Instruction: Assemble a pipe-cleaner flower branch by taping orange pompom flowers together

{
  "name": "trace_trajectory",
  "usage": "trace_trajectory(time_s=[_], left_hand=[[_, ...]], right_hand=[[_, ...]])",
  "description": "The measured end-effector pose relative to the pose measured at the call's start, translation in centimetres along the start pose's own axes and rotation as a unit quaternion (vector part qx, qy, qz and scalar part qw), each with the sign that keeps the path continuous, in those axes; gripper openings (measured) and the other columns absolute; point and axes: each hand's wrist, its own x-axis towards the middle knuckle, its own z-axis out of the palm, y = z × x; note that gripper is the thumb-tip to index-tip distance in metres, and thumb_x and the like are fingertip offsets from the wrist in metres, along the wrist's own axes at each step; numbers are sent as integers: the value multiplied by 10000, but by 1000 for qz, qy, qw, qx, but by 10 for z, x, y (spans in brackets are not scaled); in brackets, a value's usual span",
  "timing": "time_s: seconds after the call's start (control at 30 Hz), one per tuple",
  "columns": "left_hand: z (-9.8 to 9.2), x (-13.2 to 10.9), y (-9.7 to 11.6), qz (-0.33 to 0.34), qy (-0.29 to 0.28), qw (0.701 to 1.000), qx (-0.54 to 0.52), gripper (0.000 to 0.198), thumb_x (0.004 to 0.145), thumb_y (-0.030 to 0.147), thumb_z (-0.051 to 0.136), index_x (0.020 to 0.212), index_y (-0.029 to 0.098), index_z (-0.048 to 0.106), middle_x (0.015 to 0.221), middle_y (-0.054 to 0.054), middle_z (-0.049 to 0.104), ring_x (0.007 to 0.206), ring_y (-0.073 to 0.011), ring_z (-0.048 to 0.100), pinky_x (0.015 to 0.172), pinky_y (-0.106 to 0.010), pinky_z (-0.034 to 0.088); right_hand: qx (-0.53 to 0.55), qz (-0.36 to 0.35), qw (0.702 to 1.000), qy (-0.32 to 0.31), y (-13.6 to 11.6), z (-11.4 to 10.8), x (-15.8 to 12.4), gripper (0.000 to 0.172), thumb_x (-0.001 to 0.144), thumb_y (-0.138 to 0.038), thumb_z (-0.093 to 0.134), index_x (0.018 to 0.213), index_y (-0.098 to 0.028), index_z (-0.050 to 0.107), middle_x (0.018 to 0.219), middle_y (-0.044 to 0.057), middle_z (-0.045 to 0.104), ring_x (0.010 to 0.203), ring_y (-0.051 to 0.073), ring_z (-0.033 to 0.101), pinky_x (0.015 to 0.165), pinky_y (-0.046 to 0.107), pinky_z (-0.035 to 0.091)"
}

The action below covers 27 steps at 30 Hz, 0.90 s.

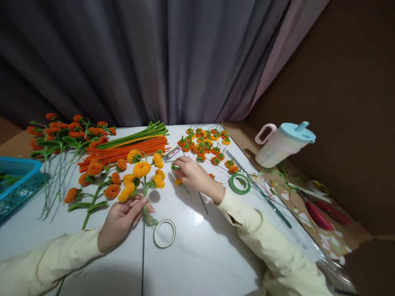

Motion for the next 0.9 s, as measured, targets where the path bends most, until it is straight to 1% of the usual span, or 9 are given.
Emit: trace_trajectory(time_s=[0.07,0.13,0.23,0.33,0.47,0.6,0.7,0.77,0.9], left_hand=[[0,0,-2,-6,-2,1000,7,392,848,400,464,729,104,692,600,-46,620,396,-70,411,373,-197,339],[0,0,-3,-11,-4,1000,8,413,855,407,451,744,91,692,507,-22,560,372,-65,362,354,-200,295],[-1,1,-2,-5,-3,1000,13,405,864,393,441,737,103,694,437,13,473,369,-65,335,368,-198,295],[-1,2,2,11,0,1000,23,379,859,375,453,718,122,698,469,6,488,379,-66,360,362,-190,307],[-1,3,8,17,0,1000,21,361,848,363,467,692,134,698,439,8,480,425,-96,459,384,-187,356],[-1,3,12,16,-8,1000,3,363,844,362,464,667,139,691,362,23,447,472,-129,525,467,-204,422],[-1,4,11,14,-25,1000,0,362,849,349,458,682,130,694,461,-5,555,485,-117,531,466,-196,417],[-2,4,10,13,-30,999,2,359,852,340,457,693,124,695,584,-30,626,487,-101,524,450,-187,403],[-1,4,5,10,-37,999,7,349,854,337,460,695,130,691,666,-31,658,482,-85,502,449,-176,388]], right_hand=[[-23,-25,999,-24,-4,15,12,135,816,-208,546,912,-125,591,889,119,615,856,224,551,757,333,431],[-24,-32,999,-33,-6,26,22,66,793,-159,556,845,-137,590,807,90,620,803,207,552,739,315,410],[-13,-38,999,-33,-5,32,26,100,790,-90,518,812,-158,587,741,46,619,712,163,557,683,262,401],[0,-32,999,-16,0,21,16,124,818,-104,485,877,-152,583,780,50,627,699,152,569,645,240,424],[39,-3,998,57,0,-8,-12,238,847,-141,452,1056,-177,560,974,87,619,864,188,588,743,301,472],[41,49,989,134,-19,-28,-41,312,854,-177,463,1154,-241,522,1036,85,565,781,182,584,662,309,503],[61,48,984,162,-39,-28,-53,390,852,-161,487,1220,-290,476,1038,76,531,714,160,570,667,314,503],[71,16,984,164,-50,-22,-56,426,846,-141,491,1235,-311,458,1010,72,533,775,177,573,691,324,504],[16,-52,994,94,-63,-7,-54,510,847,-105,456,1311,-289,356,1034,88,548,909,205,563,715,329,504]])
